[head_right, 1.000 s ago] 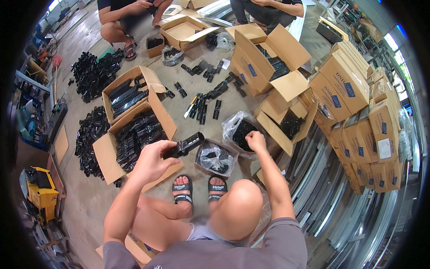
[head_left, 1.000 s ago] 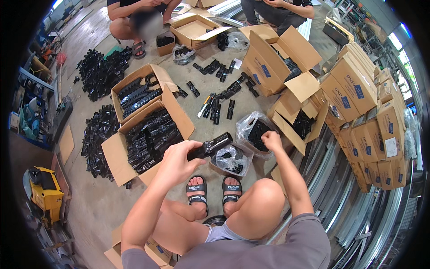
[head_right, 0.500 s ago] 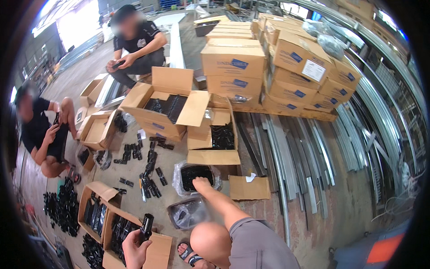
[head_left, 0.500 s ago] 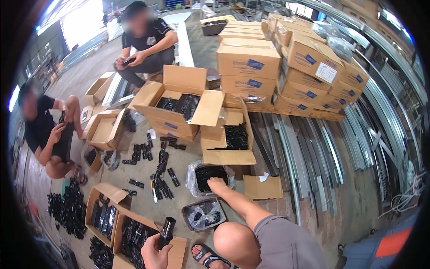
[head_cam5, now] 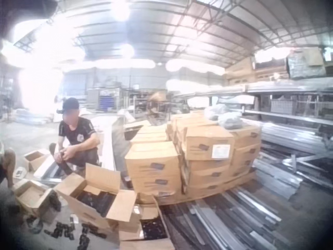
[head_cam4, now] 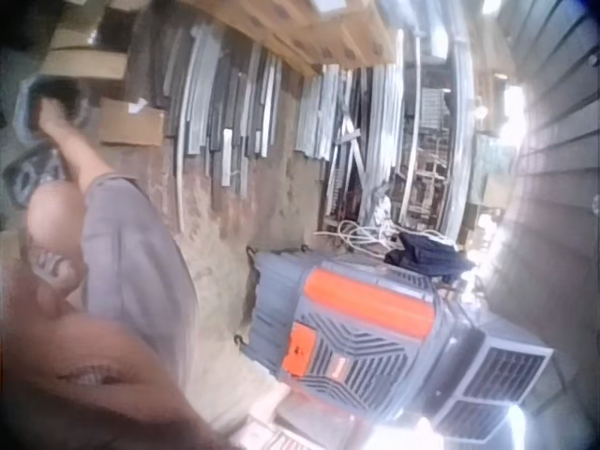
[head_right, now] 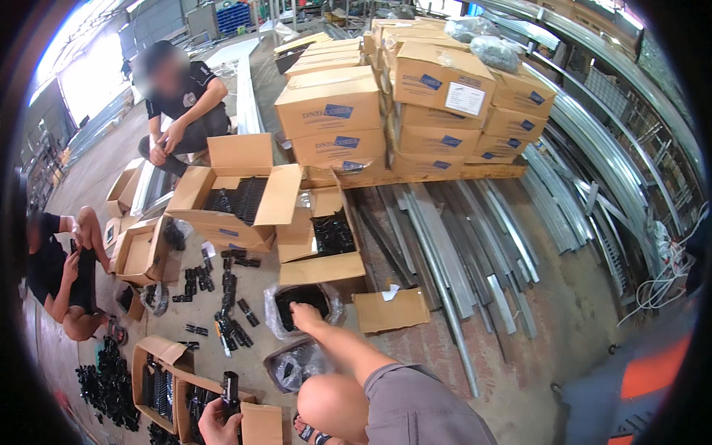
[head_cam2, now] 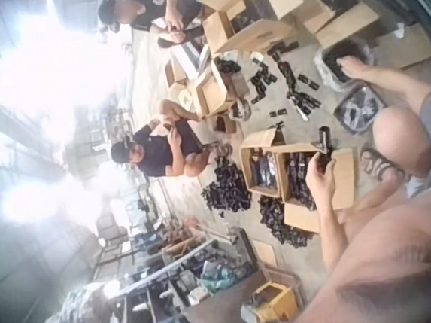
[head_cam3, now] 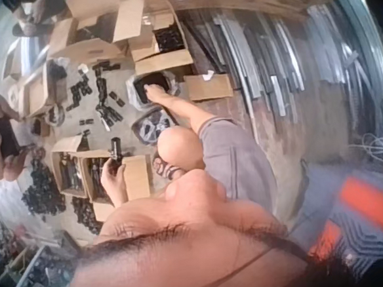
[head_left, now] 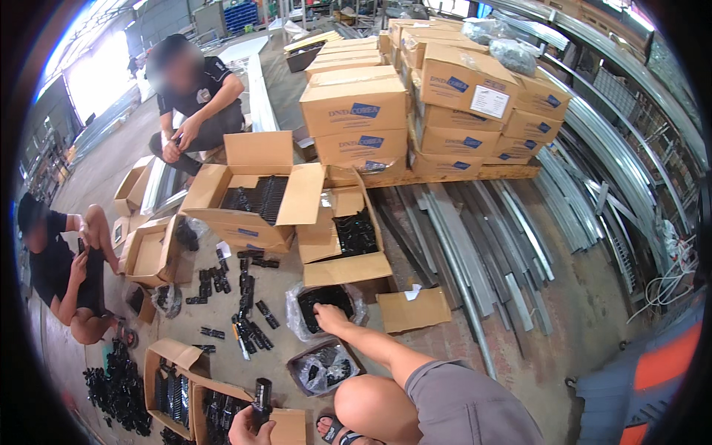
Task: The person picks up black metal brackets from a large group, checks them, and places them into smaller boxes while working with two other people on a fabrication floor.
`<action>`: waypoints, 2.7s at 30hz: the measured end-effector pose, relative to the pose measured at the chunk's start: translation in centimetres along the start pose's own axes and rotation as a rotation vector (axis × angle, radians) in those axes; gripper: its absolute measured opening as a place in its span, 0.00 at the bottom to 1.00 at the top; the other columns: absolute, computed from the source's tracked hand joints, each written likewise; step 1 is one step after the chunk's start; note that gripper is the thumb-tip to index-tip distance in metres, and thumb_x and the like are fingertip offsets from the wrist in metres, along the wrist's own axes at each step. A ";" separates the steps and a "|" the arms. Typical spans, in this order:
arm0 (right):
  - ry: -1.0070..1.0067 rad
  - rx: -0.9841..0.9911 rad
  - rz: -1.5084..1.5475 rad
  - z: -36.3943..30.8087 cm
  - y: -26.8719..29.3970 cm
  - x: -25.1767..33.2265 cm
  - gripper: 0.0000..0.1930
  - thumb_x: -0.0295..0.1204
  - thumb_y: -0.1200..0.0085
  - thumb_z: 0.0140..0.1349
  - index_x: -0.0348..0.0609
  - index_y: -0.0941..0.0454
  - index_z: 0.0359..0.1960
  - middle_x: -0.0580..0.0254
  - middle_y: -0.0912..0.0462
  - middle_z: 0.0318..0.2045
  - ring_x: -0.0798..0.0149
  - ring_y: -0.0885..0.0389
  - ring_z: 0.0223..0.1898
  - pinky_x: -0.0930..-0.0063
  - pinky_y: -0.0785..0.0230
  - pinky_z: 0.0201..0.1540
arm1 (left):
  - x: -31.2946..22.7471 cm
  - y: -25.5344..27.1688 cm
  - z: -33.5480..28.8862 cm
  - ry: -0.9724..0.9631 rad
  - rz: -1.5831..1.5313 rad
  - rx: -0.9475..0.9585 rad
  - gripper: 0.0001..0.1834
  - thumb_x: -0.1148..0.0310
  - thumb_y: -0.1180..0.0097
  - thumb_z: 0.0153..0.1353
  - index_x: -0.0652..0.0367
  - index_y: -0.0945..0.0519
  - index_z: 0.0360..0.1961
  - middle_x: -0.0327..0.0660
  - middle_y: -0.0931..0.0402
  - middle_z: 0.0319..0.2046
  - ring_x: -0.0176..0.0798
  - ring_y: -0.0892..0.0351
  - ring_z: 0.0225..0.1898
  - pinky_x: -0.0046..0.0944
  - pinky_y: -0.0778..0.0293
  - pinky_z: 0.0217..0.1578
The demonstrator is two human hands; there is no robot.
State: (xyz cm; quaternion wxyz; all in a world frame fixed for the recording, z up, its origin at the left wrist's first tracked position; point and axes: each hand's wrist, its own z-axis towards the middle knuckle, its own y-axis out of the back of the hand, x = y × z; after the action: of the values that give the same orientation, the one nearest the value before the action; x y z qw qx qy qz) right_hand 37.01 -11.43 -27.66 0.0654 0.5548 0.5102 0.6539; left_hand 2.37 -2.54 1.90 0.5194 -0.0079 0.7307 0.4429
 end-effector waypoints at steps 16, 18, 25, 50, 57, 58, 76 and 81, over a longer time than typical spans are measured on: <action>1.163 0.183 0.172 -14.3 19.5 24.8 0.08 0.23 0.36 0.57 0.39 0.15 0.39 0.60 0.14 0.32 0.61 0.15 0.33 0.70 0.23 0.37 | -3.5 1.5 -1.3 -0.089 0.239 -0.148 0.35 0.76 0.30 0.47 0.51 0.26 0.60 0.50 0.17 0.41 0.54 0.17 0.42 0.46 0.22 0.41; 1.337 0.106 0.041 -14.9 19.1 26.1 0.09 0.24 0.35 0.56 0.42 0.16 0.40 0.61 0.14 0.33 0.58 0.16 0.34 0.68 0.25 0.38 | -3.7 1.4 -1.9 -0.107 0.278 -0.154 0.36 0.75 0.30 0.48 0.50 0.27 0.61 0.50 0.18 0.39 0.53 0.17 0.41 0.46 0.22 0.40; 1.448 0.026 -0.063 -16.0 19.1 27.0 0.09 0.25 0.37 0.55 0.44 0.17 0.38 0.68 0.14 0.33 0.65 0.16 0.36 0.70 0.27 0.40 | -4.3 1.4 -3.1 -0.152 0.244 -0.191 0.36 0.74 0.33 0.51 0.47 0.29 0.63 0.49 0.20 0.36 0.55 0.18 0.40 0.49 0.23 0.40; 0.417 0.512 0.826 -16.5 17.4 25.6 0.23 0.38 0.49 0.74 0.35 0.31 0.63 0.58 0.18 0.47 0.67 0.19 0.47 0.70 0.23 0.50 | -4.9 2.7 -2.6 -0.019 -0.385 -0.037 0.35 0.77 0.32 0.54 0.44 0.25 0.65 0.43 0.19 0.36 0.38 0.16 0.42 0.38 0.22 0.47; 0.309 0.525 0.876 -12.4 15.9 23.1 0.16 0.38 0.51 0.75 0.36 0.23 0.49 0.63 0.17 0.37 0.72 0.20 0.38 0.76 0.27 0.40 | -4.4 3.5 -3.0 0.090 -1.086 0.150 0.39 0.74 0.35 0.62 0.48 0.38 0.72 0.41 0.23 0.43 0.38 0.17 0.48 0.37 0.22 0.50; 0.344 0.565 0.718 -10.5 14.5 21.7 0.14 0.37 0.50 0.75 0.37 0.21 0.44 0.65 0.17 0.33 0.73 0.21 0.34 0.78 0.29 0.36 | -4.4 3.5 -3.1 0.085 -1.078 0.142 0.39 0.74 0.35 0.62 0.48 0.38 0.72 0.41 0.23 0.43 0.38 0.17 0.48 0.37 0.22 0.50; 0.655 0.782 -0.689 -11.1 -6.8 0.2 0.12 0.33 0.45 0.59 0.45 0.14 0.41 0.44 0.14 0.42 0.43 0.13 0.44 0.49 0.20 0.46 | -2.0 4.2 -4.2 0.197 -1.286 0.000 0.41 0.76 0.37 0.63 0.49 0.44 0.73 0.49 0.23 0.52 0.45 0.19 0.51 0.49 0.20 0.53; 0.658 0.747 -0.708 -10.8 -6.5 -0.7 0.12 0.33 0.47 0.61 0.44 0.14 0.40 0.45 0.13 0.41 0.45 0.12 0.42 0.50 0.19 0.43 | -2.0 3.0 -2.7 0.193 -1.305 -0.011 0.44 0.75 0.35 0.61 0.49 0.46 0.73 0.51 0.24 0.53 0.47 0.19 0.50 0.52 0.19 0.51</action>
State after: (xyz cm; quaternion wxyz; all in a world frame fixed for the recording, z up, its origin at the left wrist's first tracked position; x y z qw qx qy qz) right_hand 25.59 -15.17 -31.45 -0.0812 0.1060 0.8520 0.5062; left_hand -0.11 -3.37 5.57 0.6136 -0.4914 0.6170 0.0382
